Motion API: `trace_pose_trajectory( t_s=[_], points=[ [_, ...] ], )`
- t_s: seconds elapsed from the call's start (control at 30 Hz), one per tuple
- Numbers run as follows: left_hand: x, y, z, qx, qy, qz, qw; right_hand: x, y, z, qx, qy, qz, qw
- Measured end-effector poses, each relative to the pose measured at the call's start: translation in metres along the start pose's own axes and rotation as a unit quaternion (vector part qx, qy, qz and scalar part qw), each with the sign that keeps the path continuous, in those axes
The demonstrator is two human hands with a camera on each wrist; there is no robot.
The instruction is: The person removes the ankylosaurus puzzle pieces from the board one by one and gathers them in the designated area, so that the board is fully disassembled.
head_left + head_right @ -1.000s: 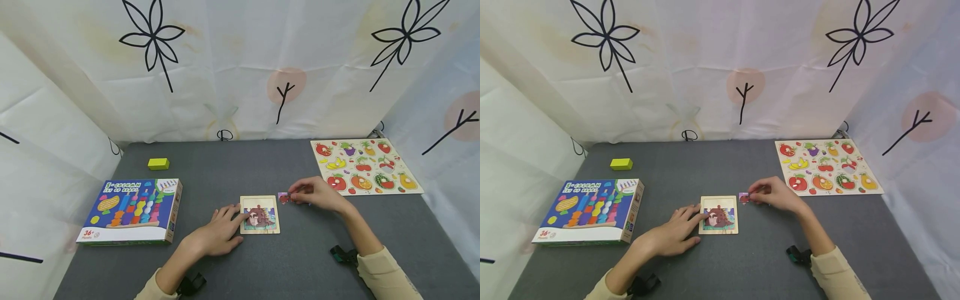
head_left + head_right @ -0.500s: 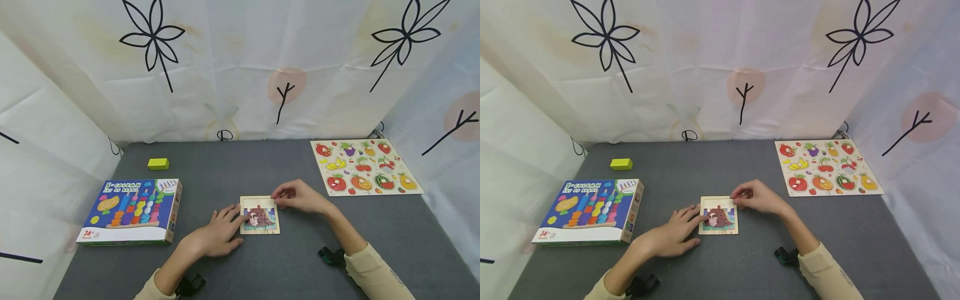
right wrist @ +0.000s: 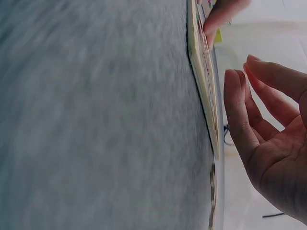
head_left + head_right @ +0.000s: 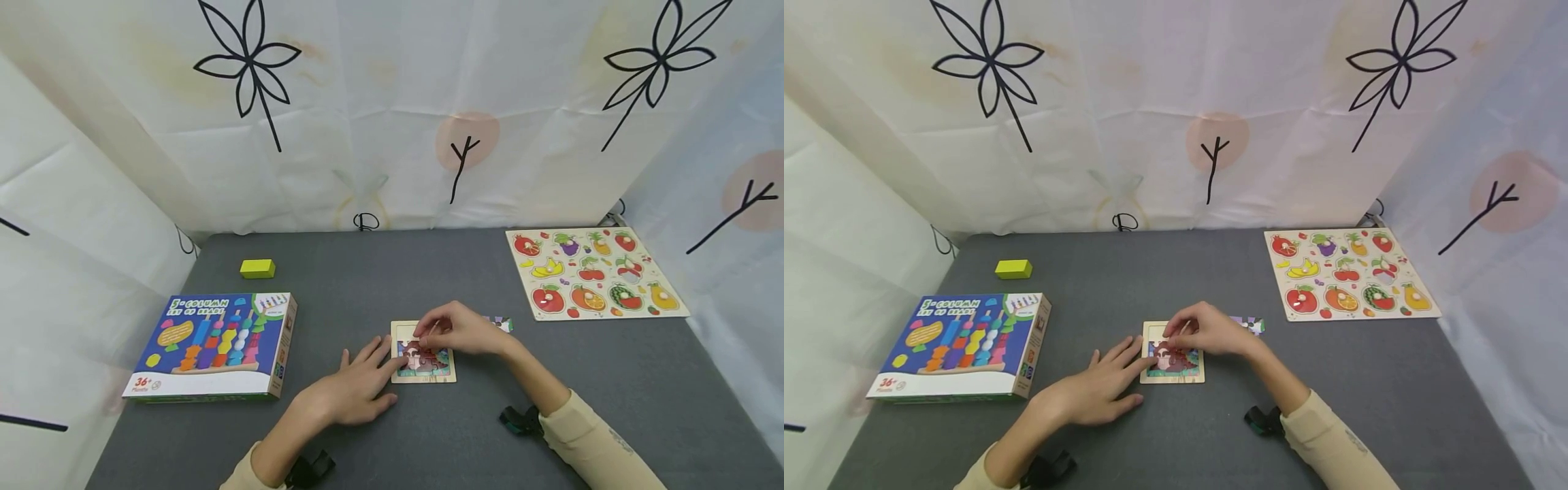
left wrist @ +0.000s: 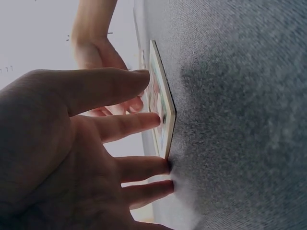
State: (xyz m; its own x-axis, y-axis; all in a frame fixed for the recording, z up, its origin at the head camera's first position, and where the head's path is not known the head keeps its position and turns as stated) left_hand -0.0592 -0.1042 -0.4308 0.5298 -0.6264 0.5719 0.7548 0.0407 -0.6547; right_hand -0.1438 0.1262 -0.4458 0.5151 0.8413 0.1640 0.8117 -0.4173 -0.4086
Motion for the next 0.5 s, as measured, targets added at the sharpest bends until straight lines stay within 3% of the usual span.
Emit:
trace_pose_trajectory(
  t_s=[0.3,0.5],
  points=[
    [0.006,0.003,0.006,0.011,-0.002,-0.018,0.9998,-0.019,0.011,-0.008,-0.04,0.006,-0.043,0.9982],
    [0.007,0.002,0.006,0.014,-0.003,-0.021,0.9997,-0.029,0.011,-0.012,-0.035,0.023,-0.056,0.9975]
  ],
)
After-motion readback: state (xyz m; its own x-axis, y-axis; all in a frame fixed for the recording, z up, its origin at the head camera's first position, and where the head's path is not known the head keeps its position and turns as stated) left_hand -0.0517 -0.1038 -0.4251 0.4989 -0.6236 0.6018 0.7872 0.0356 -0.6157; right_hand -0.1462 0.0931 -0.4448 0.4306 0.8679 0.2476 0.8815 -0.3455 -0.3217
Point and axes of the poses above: each hand's wrist, its own x-axis away from the middle knuckle, its own y-axis out of the palm, z = x × y, the point moved 3 cm from there along -x, towards the middle knuckle, and after that the axes turned 14 degrees about -z, right-handed, at the moved point
